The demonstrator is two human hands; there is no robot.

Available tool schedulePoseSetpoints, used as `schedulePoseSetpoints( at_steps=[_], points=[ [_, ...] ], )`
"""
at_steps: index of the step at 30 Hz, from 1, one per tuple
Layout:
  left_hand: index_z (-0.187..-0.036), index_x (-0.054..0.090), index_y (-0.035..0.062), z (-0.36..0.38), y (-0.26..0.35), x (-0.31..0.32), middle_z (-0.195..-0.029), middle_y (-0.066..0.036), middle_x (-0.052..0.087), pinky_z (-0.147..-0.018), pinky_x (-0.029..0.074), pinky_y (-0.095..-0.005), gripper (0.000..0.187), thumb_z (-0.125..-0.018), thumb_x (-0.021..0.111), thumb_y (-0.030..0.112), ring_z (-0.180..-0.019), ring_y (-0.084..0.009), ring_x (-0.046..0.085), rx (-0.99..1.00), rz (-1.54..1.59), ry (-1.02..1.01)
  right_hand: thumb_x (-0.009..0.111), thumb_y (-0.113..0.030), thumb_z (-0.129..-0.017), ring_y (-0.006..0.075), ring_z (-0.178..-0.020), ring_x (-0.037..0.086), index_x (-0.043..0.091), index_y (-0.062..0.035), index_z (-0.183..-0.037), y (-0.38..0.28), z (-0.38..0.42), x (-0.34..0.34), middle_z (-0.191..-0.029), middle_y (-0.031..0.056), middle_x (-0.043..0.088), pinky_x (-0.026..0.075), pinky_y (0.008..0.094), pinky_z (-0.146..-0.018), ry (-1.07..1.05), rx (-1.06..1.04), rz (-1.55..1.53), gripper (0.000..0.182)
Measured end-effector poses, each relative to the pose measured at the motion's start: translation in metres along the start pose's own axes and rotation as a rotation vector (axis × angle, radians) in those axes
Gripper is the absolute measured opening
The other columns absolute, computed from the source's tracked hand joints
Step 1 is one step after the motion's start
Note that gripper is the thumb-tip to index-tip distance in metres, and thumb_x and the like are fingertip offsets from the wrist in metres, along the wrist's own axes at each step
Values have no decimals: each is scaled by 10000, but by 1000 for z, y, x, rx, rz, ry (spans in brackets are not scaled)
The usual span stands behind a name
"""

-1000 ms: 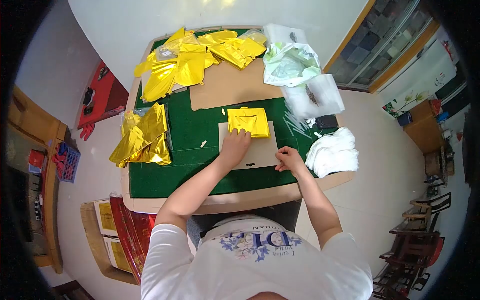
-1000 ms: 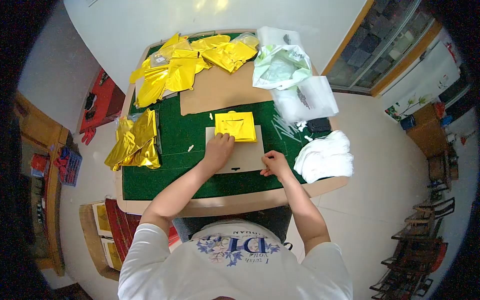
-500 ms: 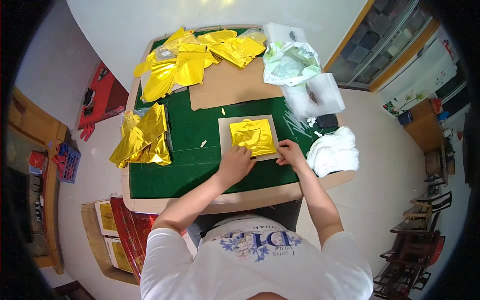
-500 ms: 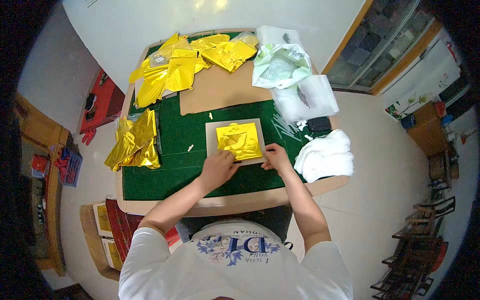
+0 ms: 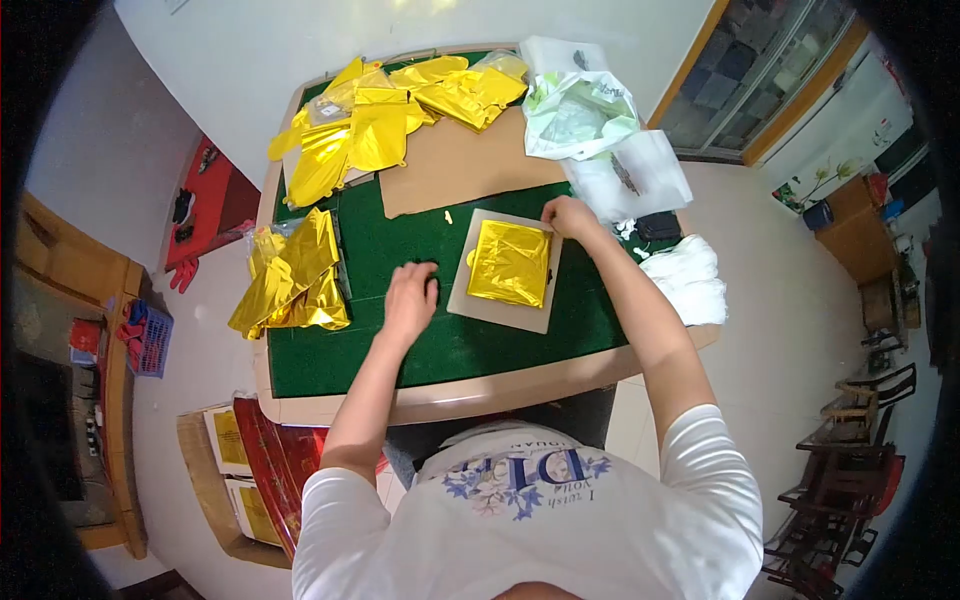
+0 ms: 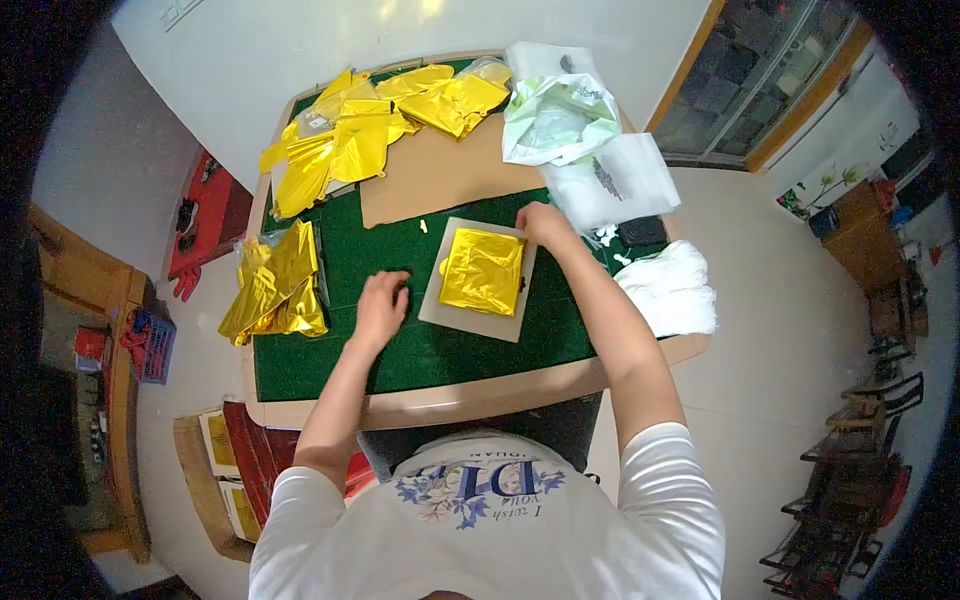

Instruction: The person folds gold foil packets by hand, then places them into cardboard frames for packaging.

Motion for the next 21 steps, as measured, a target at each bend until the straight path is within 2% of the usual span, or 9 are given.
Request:
schedulePoseSetpoints(
  at_steps=[4, 6, 10, 13, 14, 16, 17, 19, 21],
  points=[
    [-1025, 618, 27, 12, 19, -8, -948, -145, 592, -828, 475, -417, 222, -804, 614, 12, -934, -335, 556, -101, 99, -91, 577, -89, -756, 266, -806, 666, 713, -126, -832, -32, -16, -3, -842, 98, 696, 518, 362, -710, -15, -76, 43, 160],
    [-1025, 621, 22, 18, 19, -12, -987, -144, 594, -845, 466, -405, 215, -810, 616, 10, -960, -333, 554, -32, 4, 76, 555, -59, -756, 271, -804, 653, 700, -124, -785, -54, -16, -7, -809, 93, 675, 512, 377, -694, -44, -199, 32, 162],
    [-1120, 606, 34, 23, 4, -8, -1217, -133, 576, -976, 441, -401, 337, -787, 616, -19, -1147, -336, 524, -75, -42, 17, 552, -43, -788, 272, -832, 641, 685, -124, -831, -87, -25, 9, -826, 99, 651, 504, 376, -706, -134, -312, 88, 161],
    [-1251, 553, 54, 10, -8, -1, -1387, -131, 488, -1074, 377, -420, 546, -725, 621, -74, -1313, -331, 419, 115, -113, -73, 577, -40, -837, 305, -996, 603, 635, -116, -1043, -104, -19, 29, -1009, 139, 625, 490, 405, -830, 93, -458, -63, 227],
    [-1251, 553, 54, 4, -11, -1, -1387, -131, 488, -1074, 377, -420, 546, -725, 621, -74, -1313, -331, 419, 109, -109, -77, 577, -40, -837, 305, -996, 603, 635, -116, -1043, -105, -12, 33, -1009, 139, 625, 490, 405, -830, 85, -457, -63, 227],
    [-1342, 489, 70, -14, -6, -2, -1459, -121, 420, -1115, 325, -459, 718, -662, 623, -116, -1393, -314, 320, 217, -160, -208, 537, -36, -878, 292, -878, 623, 621, -70, -1031, -109, 16, 24, -960, 134, 620, 495, 375, -781, 415, -484, -351, 178],
    [-1368, 463, 79, -18, -10, 2, -1460, -108, 423, -1117, 310, -491, 783, -632, 638, -124, -1408, -300, 296, 235, -178, -251, 536, -27, -886, 301, -892, 622, 618, -44, -1051, -111, 38, 15, -965, 144, 628, 496, 363, -774, 428, -406, -455, 185],
    [-1365, 470, 82, -23, -17, 7, -1462, -104, 422, -1122, 303, -487, 773, -638, 641, -117, -1410, -294, 294, 233, -209, -285, 536, -21, -898, 278, -859, 629, 612, -24, -1066, -93, 73, 20, -961, 131, 640, 496, 331, -756, 593, -386, -505, 184],
    [-1353, 488, 77, -20, -19, 9, -1447, -87, 444, -1131, 283, -480, 675, -704, 622, -53, -1408, -282, 303, 253, -284, -310, 536, -19, -909, 257, -849, 639, 606, -11, -1065, -73, 122, 26, -970, 133, 648, 499, 307, -753, 586, -210, -489, 171]
  ],
)
Point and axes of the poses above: each hand's wrist, its own z-axis away from the middle knuckle, its own x-axis out of the palm, y = z × x, the point moved 1 cm from there along -z, towards the middle knuckle
